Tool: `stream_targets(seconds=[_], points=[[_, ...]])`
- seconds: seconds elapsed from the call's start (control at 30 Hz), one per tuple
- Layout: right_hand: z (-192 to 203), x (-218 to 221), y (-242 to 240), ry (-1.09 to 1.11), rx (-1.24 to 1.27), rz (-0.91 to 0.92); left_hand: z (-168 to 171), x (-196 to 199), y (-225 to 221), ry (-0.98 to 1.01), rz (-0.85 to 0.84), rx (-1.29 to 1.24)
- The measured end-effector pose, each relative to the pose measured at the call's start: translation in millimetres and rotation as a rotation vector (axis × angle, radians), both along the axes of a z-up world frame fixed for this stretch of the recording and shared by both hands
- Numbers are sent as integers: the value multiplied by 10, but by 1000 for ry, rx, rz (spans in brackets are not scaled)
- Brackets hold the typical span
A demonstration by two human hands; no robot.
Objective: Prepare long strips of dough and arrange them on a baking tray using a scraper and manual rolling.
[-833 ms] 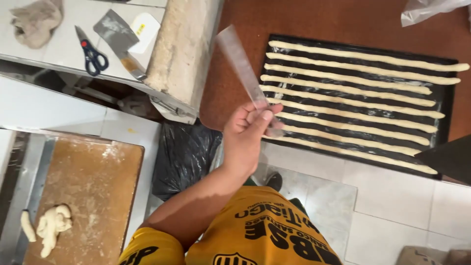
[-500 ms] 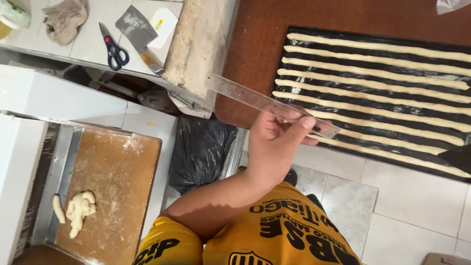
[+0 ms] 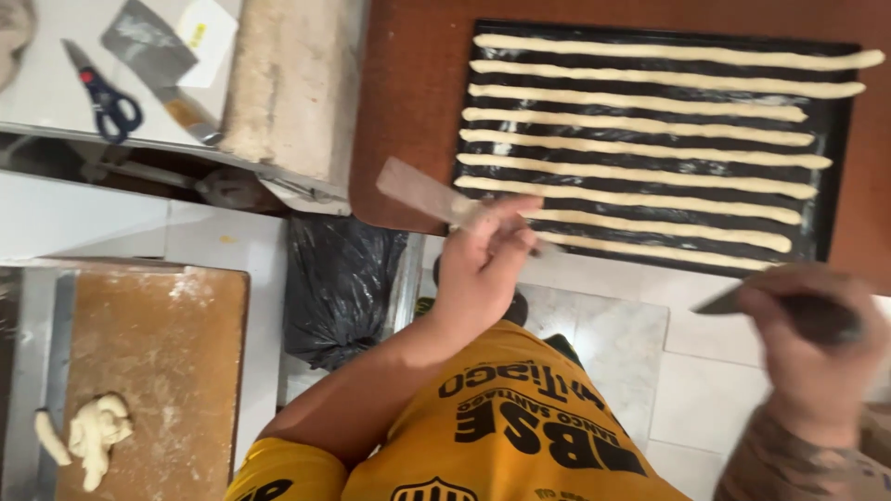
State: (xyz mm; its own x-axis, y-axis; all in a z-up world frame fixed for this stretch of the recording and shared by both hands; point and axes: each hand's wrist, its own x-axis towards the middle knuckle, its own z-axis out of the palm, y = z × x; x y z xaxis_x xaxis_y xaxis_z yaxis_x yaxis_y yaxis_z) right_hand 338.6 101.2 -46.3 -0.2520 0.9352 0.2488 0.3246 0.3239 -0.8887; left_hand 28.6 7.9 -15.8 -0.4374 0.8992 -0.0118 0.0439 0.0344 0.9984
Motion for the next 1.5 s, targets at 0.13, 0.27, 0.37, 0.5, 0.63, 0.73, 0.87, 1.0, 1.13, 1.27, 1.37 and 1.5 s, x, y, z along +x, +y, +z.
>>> stream_targets(seconds=[0.13,0.27,0.37,0.5,0.63,0.73,0.87,1.0,1.13,1.27,1.37,1.5], points=[[54,-333,-62,113,-271,159,-124,-44,72,1064,-140,100],[313,-802,-31,-214,-383,424,-509,113,98,1309,-169,76],[156,-951,-35,81,-583,203,-950,73,89,1427,-59,190],[-412,-1011,69,320,-719,112,-1090,-44,77,1339,-174,132],[-897,-1017,219,526,-799,16,-614,-470,10,497,-379,-309],[-861,-1090,321,530,-812,-15,-922,-704,-24,-316,-185,-247],[-877,-1255,350,548,-782,-39,-1149,-593,-1,-700,46,-166],[-686,-1467,319,387,-723,-34,-1118,-636,109,-896,290,-281],[-489,-1446,397,148,-509,116,-1469,-978,32,-831,336,-399],[-591,-809,483,79,-314,-5,-1971,-1141,-169,-893,301,-582],[-651,-618,516,132,-504,-297,-2154,-1031,-143,-837,271,-831],[-681,-641,508,115,-564,-356,-2505,-827,-101,-846,340,-855]])
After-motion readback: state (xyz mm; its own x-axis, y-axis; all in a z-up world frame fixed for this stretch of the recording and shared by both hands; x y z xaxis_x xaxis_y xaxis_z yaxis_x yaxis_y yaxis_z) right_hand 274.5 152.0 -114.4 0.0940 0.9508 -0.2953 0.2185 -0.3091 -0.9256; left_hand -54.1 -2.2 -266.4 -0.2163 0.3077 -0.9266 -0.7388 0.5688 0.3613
